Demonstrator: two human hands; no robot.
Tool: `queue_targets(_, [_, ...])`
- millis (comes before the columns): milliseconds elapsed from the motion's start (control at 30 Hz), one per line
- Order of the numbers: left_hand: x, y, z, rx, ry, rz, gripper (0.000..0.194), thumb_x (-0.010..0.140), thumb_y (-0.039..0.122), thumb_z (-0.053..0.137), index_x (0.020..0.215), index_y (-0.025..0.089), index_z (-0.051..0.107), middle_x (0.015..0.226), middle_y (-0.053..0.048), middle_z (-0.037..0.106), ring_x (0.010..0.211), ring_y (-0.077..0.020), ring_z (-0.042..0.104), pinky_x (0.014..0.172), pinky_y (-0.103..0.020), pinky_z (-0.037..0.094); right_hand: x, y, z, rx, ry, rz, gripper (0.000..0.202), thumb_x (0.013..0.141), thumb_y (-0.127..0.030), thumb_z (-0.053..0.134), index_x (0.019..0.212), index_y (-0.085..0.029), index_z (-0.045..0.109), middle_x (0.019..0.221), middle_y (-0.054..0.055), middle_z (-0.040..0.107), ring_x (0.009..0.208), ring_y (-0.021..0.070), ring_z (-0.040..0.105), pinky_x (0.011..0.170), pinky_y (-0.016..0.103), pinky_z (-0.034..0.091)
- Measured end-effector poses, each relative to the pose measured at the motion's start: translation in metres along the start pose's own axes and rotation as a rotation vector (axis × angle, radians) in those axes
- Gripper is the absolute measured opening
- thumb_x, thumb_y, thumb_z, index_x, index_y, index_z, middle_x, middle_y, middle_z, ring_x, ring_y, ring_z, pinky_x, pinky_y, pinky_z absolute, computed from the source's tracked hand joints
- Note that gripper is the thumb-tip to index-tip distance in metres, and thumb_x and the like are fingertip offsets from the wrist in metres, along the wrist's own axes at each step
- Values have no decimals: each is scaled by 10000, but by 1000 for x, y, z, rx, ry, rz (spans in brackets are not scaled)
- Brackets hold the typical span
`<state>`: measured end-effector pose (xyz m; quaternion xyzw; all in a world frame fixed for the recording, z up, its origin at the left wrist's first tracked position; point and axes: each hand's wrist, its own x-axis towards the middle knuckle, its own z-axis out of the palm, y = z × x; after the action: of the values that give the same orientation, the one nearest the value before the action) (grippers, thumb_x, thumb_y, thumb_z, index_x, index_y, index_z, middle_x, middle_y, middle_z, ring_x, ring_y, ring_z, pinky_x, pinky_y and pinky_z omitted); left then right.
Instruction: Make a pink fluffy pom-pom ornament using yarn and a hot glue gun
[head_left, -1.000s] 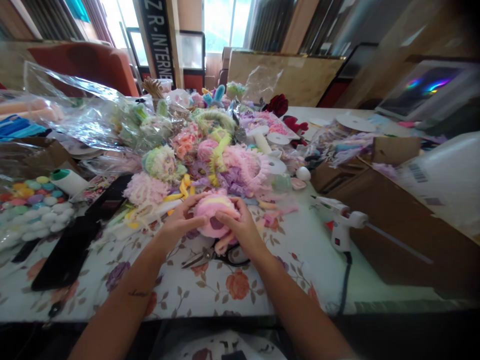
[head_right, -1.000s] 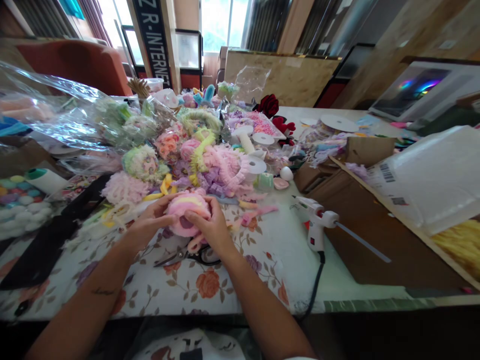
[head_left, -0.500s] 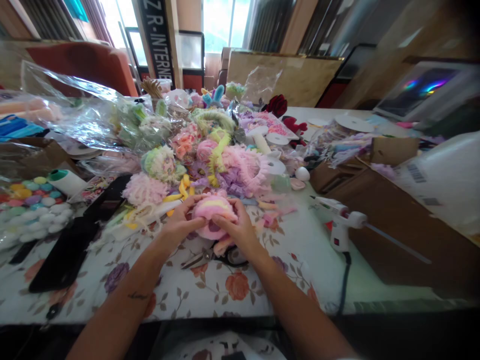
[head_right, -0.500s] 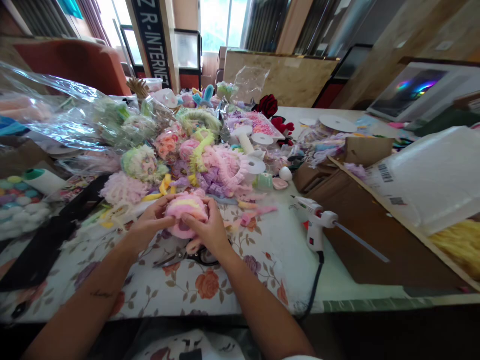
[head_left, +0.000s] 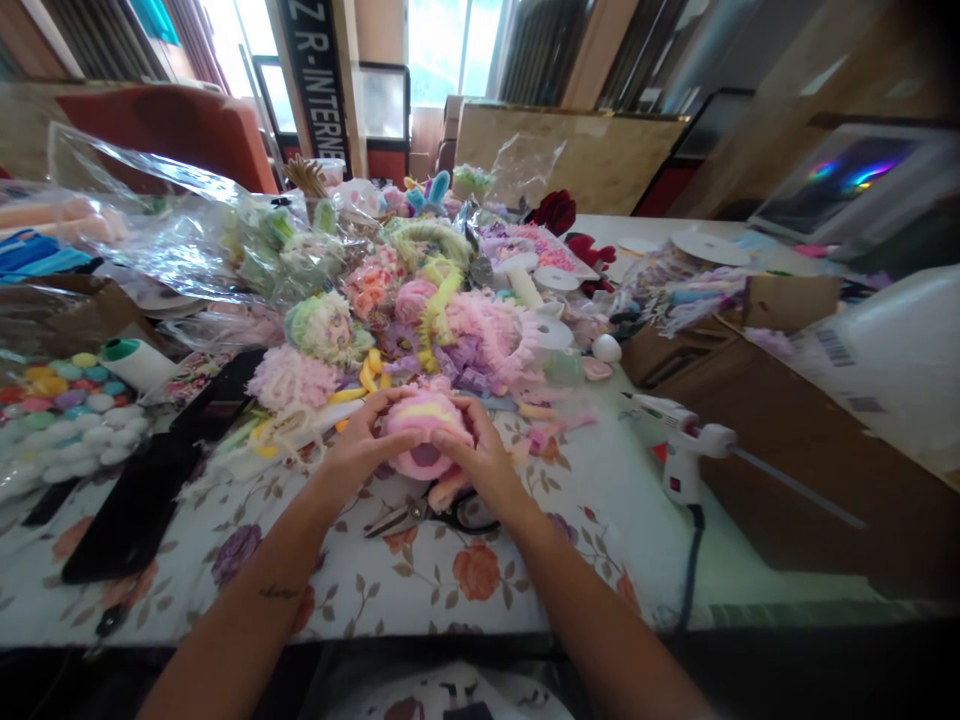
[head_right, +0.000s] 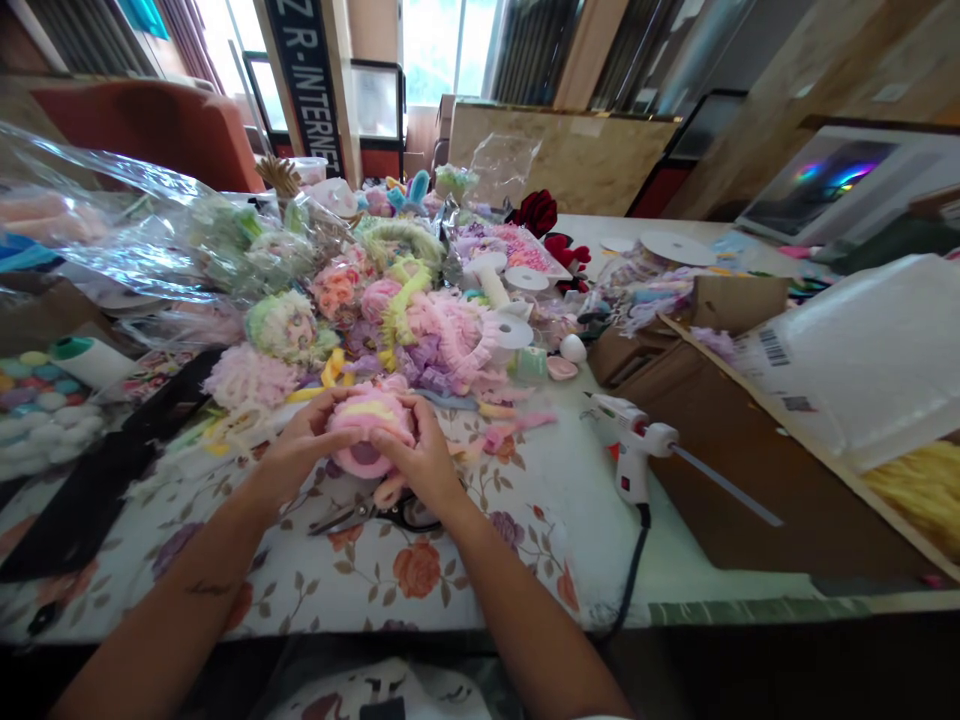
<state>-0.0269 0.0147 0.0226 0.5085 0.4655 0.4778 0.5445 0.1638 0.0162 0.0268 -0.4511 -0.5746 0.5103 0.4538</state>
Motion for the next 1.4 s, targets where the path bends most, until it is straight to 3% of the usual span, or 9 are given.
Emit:
queue_targets(200, [5,-6,-6,101,21,47,596,698,389,879,1230,197,691,1283,-114,692,1176,-327,630,968,-387,508,2,6,4,-32,34,5,435,740,-463,775,1060,-232,591,1045,44,649,1059,272,603,902,393,507])
queue_targets(433, [5,-5,-6,82,23,36,602,709,423,868,1237,196,690,1345,-120,665,1221,-345,609,1011,-408,484,1,7,5,-19,48,-10,409,755,-476,773,1045,-239,609,1010,35,651,1045,269,613,866,371,523])
queue_targets(567, [3,0,-4,42,-25,25,645,736,501,829,1272,189,651,1395,-130,627,1250,-343,583,981,-386,491,1,6,5,1,49,-10,412,780,-495,752,1065,-236,608,1032,41,648,1063,275,611,908,385,514])
queue_targets(733, [0,0,2,110,60,58,629,667,468,885,1189,211,646,1231,-85,668,1120,-288,623,920,-346,511,0,5,6,-22,61,-94,443,762,-490,772,1073,-233,590,1170,66,621,1159,283,576,1029,415,458])
queue_targets(967, [0,-2,9,46,53,76,578,694,486,862,1137,198,627,1155,-76,662,994,-234,630,851,-313,520,-2,5,7,-43,71,-98,403,770,-459,738,1063,-237,573,1181,74,598,1140,284,570,1045,438,445])
queue_targets(1100, [0,-7,7,25,70,82,606,732,532,830,1197,198,633,1258,-103,654,1125,-273,617,948,-342,501,-1,7,9,-29,75,-83,402,778,-481,734,1055,-240,572,1109,58,605,1091,275,572,992,413,472])
queue_targets(1233, [0,-8,6,-71,32,149,566,891,652,599,1229,205,674,1368,-125,633,1279,-308,567,1087,-392,437,0,6,8,7,85,-48,405,796,-496,725,1066,-229,582,1040,46,611,1038,257,573,925,373,489])
queue_targets(1400, [0,-1,12,72,47,237,571,832,568,723,1262,194,690,1391,-135,625,1333,-330,524,1134,-403,387,-1,5,7,79,126,-24,432,803,-529,727,1075,-224,587,1035,37,614,986,232,578,883,342,495])
